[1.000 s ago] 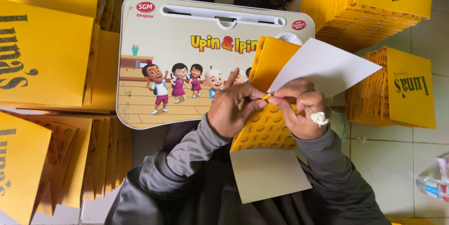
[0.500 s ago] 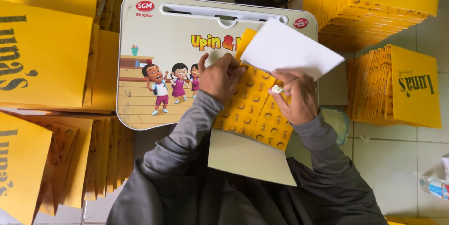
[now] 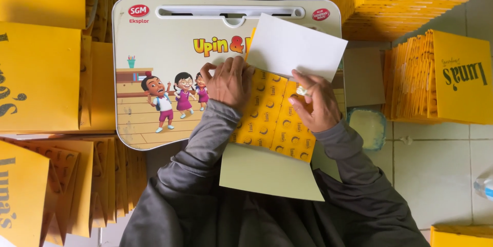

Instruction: Applying glue to cardboard flaps and folding them to assemble product boxes.

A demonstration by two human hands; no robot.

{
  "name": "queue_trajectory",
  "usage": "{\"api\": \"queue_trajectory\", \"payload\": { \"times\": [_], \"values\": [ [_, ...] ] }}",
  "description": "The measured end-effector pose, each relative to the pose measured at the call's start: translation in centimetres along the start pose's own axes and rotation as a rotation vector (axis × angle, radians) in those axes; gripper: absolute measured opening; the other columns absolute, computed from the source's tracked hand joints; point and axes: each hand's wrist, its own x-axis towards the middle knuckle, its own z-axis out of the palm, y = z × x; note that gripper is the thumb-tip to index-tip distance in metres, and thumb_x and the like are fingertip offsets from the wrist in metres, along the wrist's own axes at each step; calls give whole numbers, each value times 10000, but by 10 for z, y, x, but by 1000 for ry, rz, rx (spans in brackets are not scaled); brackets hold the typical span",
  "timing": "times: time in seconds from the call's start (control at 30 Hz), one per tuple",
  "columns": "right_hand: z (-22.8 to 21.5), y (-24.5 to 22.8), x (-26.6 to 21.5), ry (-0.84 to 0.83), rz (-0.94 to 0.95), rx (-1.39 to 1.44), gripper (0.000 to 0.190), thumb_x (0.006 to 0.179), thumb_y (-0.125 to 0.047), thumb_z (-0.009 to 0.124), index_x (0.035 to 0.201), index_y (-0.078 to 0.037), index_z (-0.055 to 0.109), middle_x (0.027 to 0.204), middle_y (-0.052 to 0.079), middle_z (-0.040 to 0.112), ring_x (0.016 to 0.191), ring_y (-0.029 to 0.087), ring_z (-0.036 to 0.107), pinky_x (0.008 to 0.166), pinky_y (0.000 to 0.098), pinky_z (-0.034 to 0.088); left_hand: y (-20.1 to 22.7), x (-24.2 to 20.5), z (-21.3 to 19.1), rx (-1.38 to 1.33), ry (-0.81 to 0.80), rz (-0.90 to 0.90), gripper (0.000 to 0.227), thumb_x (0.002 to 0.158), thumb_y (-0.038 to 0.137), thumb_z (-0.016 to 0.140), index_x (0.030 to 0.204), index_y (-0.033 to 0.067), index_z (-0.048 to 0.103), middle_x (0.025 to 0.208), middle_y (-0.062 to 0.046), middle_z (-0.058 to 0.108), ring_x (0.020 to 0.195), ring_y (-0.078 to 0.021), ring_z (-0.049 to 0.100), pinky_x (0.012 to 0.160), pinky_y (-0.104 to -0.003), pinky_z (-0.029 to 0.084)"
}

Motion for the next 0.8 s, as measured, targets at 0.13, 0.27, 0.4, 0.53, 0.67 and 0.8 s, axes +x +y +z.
{"api": "queue_trajectory", "payload": {
  "times": [0.13, 0.27, 0.4, 0.53, 0.67, 0.8],
  "values": [
    [-10, 8, -9, 89, -1, -81, 308, 952, -162, 751, 832, -124, 470, 1300, 77, 731, 1126, 295, 653, 1002, 410, 461, -1, 3, 8, 14, 48, 21, 117, 885, 173, 623, 837, 211, 523, 655, 22, 568, 605, -196, 635, 927, -486, 369],
    [-18, 0, -2, 32, 35, -114, 309, 995, -244, 698, 812, -115, 486, 1277, 43, 741, 1133, 274, 651, 1022, 404, 463, 2, 7, 7, 40, 53, 43, 145, 926, 137, 578, 822, 211, 510, 588, 60, 555, 537, -166, 620, 924, -458, 380],
    [-21, 1, -2, 23, 49, -69, 262, 989, -183, 680, 808, -122, 500, 1139, 34, 766, 1117, 266, 657, 1031, 402, 450, -3, 4, 4, 128, -42, 30, 137, 1019, 253, 524, 886, 254, 490, 519, 119, 559, 493, -137, 620, 923, -419, 347],
    [-18, 18, -21, -17, 113, 25, 341, 1013, -216, 658, 805, -137, 401, 1103, 56, 722, 1092, 271, 639, 1035, 373, 433, 10, -4, -14, 235, -79, 59, 498, 1039, 555, 500, 1287, 129, 431, 986, -106, 638, 933, -268, 647, 1056, -554, 251],
    [-9, 35, -39, -36, 178, 89, 357, 1005, -250, 672, 846, -133, 374, 1287, 114, 710, 1106, 330, 599, 1028, 404, 413, 28, -23, -6, 189, -134, 432, 485, 1102, 400, 332, 1484, 157, 505, 1557, -172, 417, 1428, -423, 401, 1139, -648, 248],
    [-30, 25, -32, -46, 339, 393, 357, 1085, -279, 542, 877, -137, 288, 1415, 210, 637, 1213, 276, 640, 924, 310, 478, 27, -29, 4, 81, -412, 466, 606, 1089, 469, 149, 1590, 194, 353, 1645, -72, 324, 1522, -302, 286, 1234, -546, 114]
  ]
}}
